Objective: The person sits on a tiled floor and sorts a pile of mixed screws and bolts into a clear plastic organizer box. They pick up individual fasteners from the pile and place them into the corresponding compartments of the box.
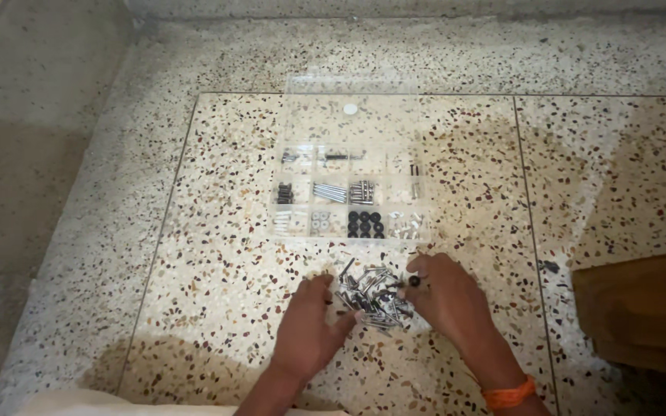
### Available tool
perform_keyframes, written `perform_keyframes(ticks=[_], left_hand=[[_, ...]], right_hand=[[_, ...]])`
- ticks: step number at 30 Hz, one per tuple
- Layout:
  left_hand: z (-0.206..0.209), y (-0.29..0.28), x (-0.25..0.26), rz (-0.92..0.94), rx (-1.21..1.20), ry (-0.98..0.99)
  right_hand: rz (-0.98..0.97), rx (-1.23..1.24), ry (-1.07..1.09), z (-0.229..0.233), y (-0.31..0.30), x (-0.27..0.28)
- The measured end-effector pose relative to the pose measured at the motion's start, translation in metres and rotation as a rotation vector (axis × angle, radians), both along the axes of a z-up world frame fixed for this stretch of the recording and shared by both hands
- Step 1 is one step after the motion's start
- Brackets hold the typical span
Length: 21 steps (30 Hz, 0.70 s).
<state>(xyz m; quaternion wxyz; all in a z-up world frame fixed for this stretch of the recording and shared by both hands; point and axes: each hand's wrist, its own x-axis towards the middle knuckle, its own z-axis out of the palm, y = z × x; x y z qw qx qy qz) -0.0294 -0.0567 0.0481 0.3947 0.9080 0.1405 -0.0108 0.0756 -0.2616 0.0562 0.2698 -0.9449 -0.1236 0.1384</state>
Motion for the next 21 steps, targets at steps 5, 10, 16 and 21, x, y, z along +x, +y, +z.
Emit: perform_keyframes(ticks=[5,10,16,21], left_hand=[[0.007,-0.024,0.009,0.043,-0.168,0.133],[-0.003,-0.033,0.017,0.104,-0.195,0.044],[-0.001,-0.031,0.019,0.134,-0.144,0.012],[0.004,-0.035,0.022,-0.015,0.027,0.004]], right_hand=[[0.031,0.055,0.246,-0.004,0.006,0.001],[0.082,0.089,0.236,-0.007,0.004,0.001],[-0.039,0.191,0.054,-0.005,0.003,0.001],[0.02,0.161,0.19,0.0,0.009,0.001]])
